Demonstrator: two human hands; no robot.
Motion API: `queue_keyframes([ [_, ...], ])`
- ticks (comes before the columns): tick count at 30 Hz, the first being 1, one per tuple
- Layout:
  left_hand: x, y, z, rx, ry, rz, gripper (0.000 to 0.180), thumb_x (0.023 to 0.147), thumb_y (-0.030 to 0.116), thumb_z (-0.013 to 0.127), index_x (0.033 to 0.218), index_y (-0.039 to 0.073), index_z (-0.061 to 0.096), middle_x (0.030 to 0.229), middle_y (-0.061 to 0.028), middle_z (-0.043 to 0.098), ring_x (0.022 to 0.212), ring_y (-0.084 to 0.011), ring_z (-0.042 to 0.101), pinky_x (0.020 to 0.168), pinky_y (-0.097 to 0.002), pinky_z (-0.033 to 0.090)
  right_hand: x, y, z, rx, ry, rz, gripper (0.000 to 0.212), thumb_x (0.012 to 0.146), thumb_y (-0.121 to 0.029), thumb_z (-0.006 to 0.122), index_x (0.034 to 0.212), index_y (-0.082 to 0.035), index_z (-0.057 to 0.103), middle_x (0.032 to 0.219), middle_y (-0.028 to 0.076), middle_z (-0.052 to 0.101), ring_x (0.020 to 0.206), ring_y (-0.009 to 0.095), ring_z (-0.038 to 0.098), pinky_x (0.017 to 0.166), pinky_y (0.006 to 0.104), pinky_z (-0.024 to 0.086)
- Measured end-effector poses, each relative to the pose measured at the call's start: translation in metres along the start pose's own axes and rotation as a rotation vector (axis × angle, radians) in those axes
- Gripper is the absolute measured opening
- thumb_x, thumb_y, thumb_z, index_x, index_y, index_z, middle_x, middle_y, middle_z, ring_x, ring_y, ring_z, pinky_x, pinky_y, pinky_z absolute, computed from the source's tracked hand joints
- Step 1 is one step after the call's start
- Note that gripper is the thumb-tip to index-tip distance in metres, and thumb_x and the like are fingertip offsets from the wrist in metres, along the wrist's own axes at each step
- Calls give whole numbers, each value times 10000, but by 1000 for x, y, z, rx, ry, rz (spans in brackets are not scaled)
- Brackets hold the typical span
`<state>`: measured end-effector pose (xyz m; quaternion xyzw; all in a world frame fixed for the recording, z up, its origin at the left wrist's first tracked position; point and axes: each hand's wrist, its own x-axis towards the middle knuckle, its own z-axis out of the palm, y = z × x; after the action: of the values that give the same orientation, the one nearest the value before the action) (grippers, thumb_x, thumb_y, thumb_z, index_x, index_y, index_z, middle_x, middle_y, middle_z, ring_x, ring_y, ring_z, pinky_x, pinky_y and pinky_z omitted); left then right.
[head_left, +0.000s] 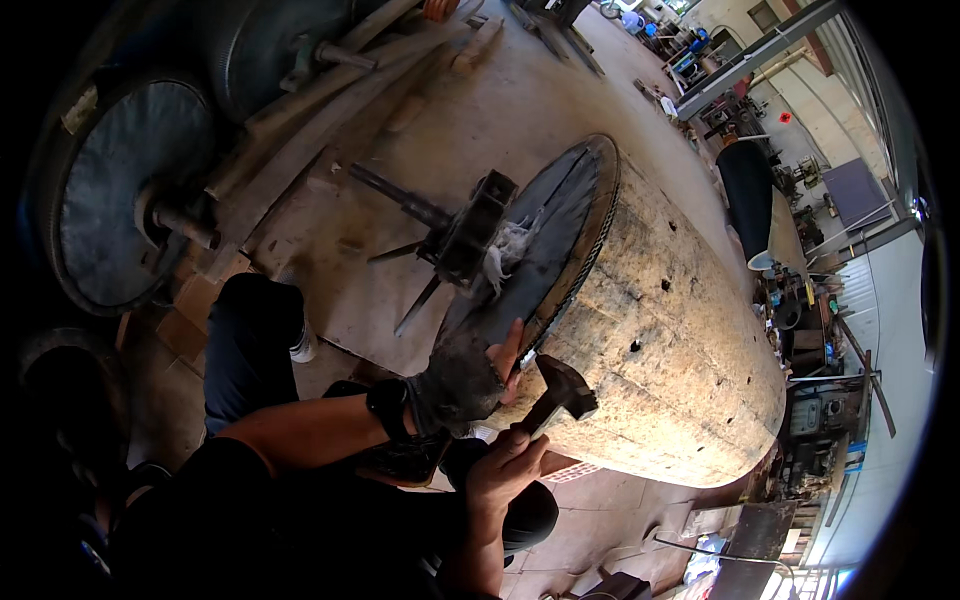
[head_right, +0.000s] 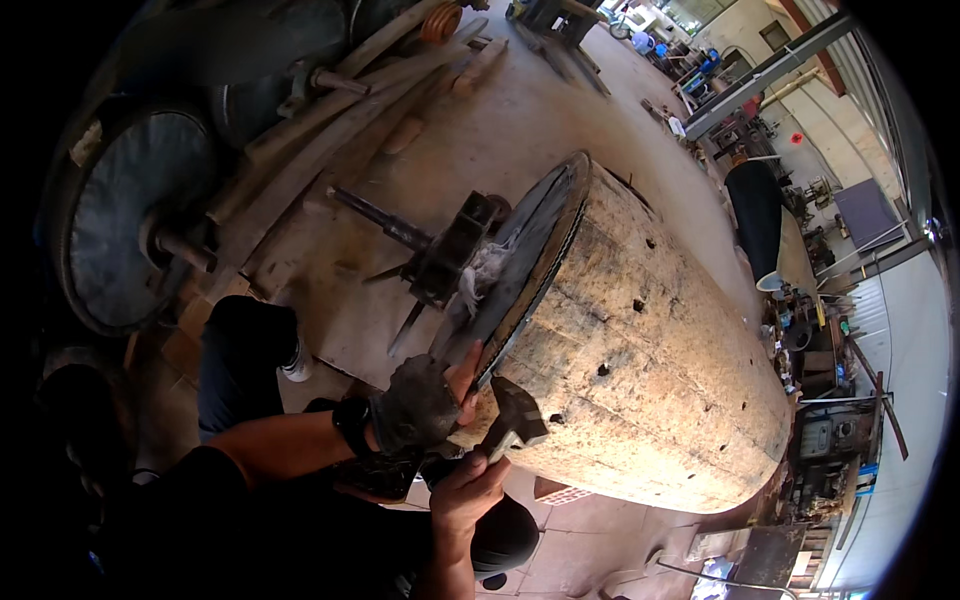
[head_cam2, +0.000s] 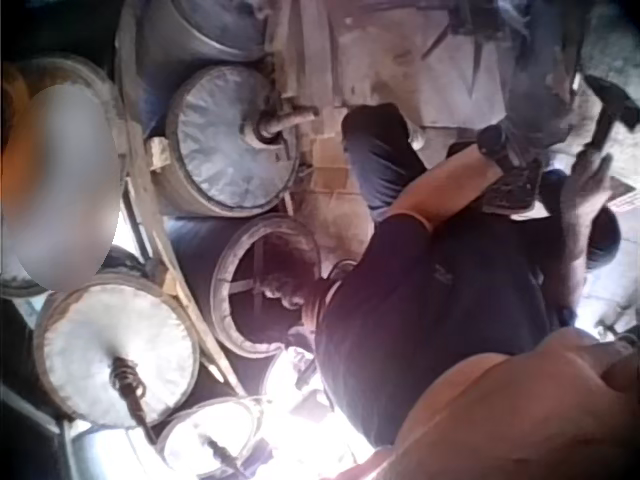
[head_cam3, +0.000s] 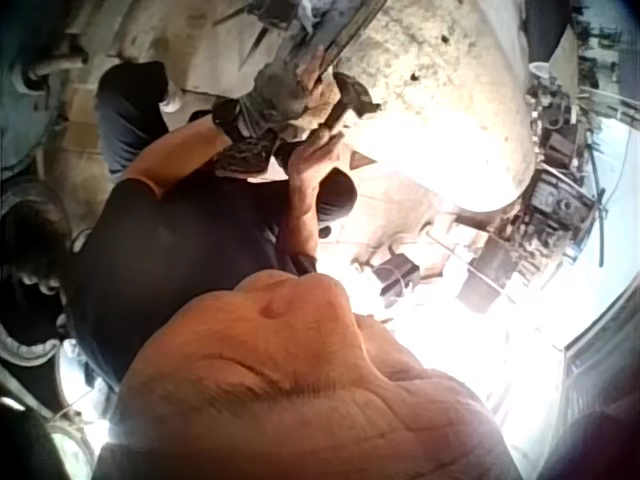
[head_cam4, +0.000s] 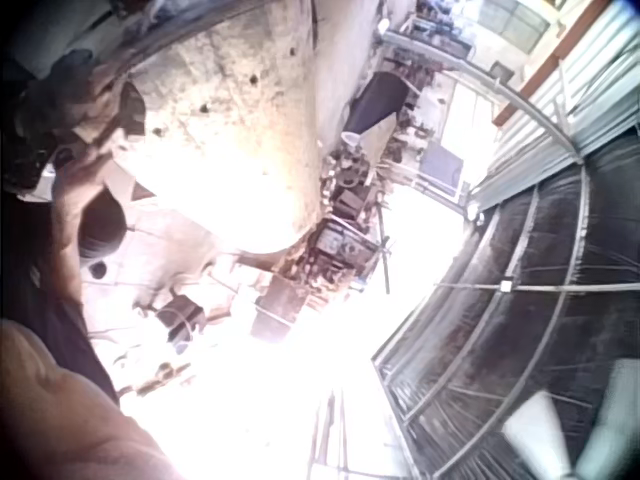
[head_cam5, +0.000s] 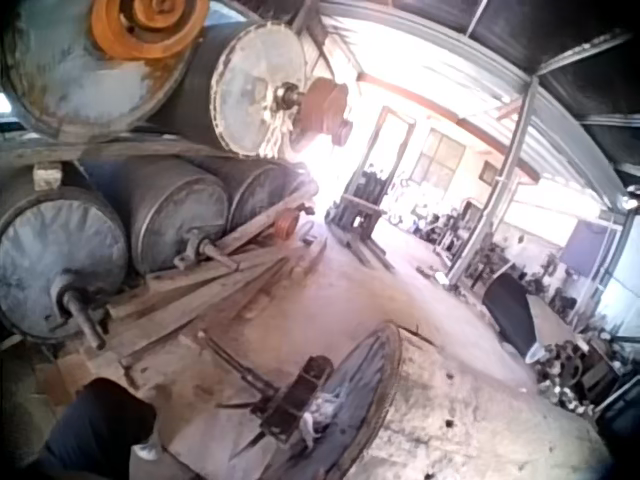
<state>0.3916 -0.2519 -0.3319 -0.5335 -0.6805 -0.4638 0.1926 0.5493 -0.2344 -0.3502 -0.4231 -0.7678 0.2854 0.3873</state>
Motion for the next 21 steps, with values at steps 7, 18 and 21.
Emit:
queue_keyframes([
  [7, -2, 4, -2, 22, -59, -47, 855, 819, 171, 720, 1519, -106, 315, 685, -115, 587, 589, -301, 589, 613, -465, 495, 2, -2, 0, 87, 215, -317, 413, 1095, -314, 400, 857, 15, 474, 675, 96, 510, 577, 237, 522, 503, 351, 416],
  [18, -5, 0, 3, -47, -27, -48, 823, 836, 183, 672, 1520, -99, 311, 747, -138, 614, 584, -342, 569, 559, -494, 456, 10, -3, 0, -43, -9, 29, 468, 1095, -410, 400, 906, 4, 511, 658, 67, 528, 554, 160, 501, 460, 314, 386],
  [21, -6, -2, 3, -51, -37, -37, 845, 824, 175, 682, 1525, -98, 298, 743, -143, 612, 580, -350, 566, 549, -490, 450, 11, -14, -11, 543, -77, 297, 492, 1087, -501, 380, 874, -76, 507, 578, 13, 440, 413, 94, 369, 385, 226, 288],
])
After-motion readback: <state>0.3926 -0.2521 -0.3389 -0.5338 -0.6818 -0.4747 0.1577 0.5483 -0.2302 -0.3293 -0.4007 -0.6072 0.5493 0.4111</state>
